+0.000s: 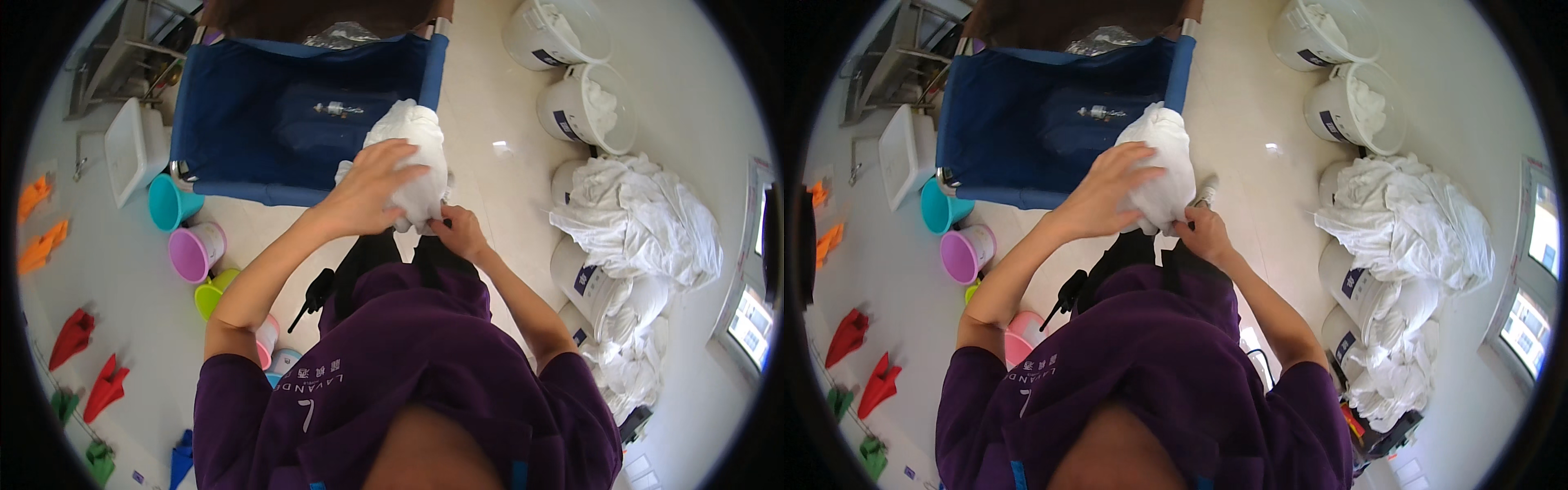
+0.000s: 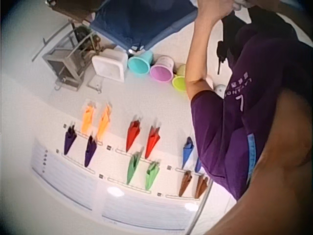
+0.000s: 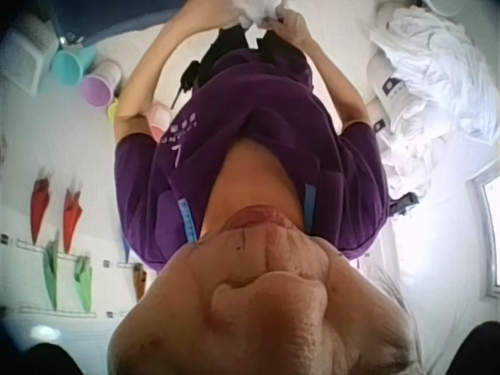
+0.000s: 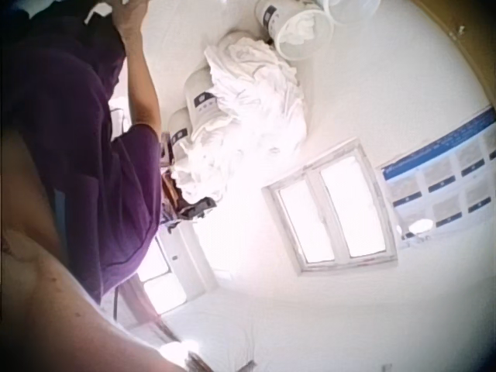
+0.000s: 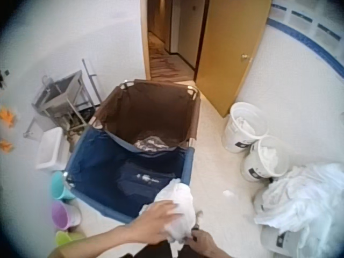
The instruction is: The person sorts white linens from a laundry bin into plastic buckets, writes on a notepad using a pen, and moves a pack of water bottles into a blue transport cart.
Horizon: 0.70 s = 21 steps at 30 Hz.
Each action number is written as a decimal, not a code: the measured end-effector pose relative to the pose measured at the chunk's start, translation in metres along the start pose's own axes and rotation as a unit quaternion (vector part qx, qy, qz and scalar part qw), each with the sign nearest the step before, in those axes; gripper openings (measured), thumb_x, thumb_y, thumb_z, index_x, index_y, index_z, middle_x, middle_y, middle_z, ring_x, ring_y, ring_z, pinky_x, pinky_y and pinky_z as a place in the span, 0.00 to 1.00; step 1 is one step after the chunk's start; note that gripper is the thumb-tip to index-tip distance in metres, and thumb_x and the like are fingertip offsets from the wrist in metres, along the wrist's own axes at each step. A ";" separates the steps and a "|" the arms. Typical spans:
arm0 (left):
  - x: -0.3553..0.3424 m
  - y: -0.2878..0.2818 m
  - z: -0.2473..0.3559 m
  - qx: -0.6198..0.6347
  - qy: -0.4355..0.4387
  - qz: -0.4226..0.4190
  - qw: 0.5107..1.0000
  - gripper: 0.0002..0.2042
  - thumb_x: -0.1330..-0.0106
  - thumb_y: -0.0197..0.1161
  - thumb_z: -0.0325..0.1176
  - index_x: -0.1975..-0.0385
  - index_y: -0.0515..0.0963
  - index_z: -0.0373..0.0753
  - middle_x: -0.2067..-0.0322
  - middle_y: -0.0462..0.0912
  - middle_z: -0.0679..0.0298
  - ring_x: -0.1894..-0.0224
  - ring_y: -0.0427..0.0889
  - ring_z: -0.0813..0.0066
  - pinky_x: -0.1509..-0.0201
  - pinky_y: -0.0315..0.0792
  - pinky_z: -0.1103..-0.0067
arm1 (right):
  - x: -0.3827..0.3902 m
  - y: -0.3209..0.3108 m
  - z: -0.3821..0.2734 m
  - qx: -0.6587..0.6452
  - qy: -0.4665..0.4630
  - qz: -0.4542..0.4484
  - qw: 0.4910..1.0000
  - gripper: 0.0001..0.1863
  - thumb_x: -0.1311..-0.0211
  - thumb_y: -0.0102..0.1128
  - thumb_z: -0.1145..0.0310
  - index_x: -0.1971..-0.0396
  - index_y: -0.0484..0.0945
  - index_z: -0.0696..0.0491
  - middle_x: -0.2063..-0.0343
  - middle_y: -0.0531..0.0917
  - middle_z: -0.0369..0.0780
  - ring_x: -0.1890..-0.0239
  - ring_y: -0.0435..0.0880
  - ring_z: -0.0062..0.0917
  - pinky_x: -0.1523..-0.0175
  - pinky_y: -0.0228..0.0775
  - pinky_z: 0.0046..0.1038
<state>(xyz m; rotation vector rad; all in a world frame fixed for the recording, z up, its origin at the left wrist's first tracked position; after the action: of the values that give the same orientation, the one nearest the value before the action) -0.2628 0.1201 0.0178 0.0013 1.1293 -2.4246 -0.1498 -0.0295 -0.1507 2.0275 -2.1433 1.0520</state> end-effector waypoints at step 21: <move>0.070 -0.159 -0.142 0.073 -0.419 0.231 0.875 0.21 0.38 0.72 0.39 0.51 0.75 0.35 0.58 0.82 0.63 0.55 0.80 0.74 0.49 0.74 0.75 | -0.007 0.031 0.035 -0.030 -0.111 0.063 0.991 0.16 0.42 0.66 0.72 0.53 0.78 0.51 0.55 0.83 0.42 0.53 0.82 0.35 0.46 0.75 0.35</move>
<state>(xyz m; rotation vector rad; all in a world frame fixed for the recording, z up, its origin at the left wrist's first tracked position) -0.4174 0.2828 0.0254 -0.6029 0.4627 -1.7513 -0.1612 -0.0420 -0.1950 2.0962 -2.4063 0.7941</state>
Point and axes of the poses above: each hand's wrist, its own x-axis away from the middle knuckle, its own y-axis out of the palm, z = x × y, the point moved 10 cm from there along -x, towards the middle knuckle
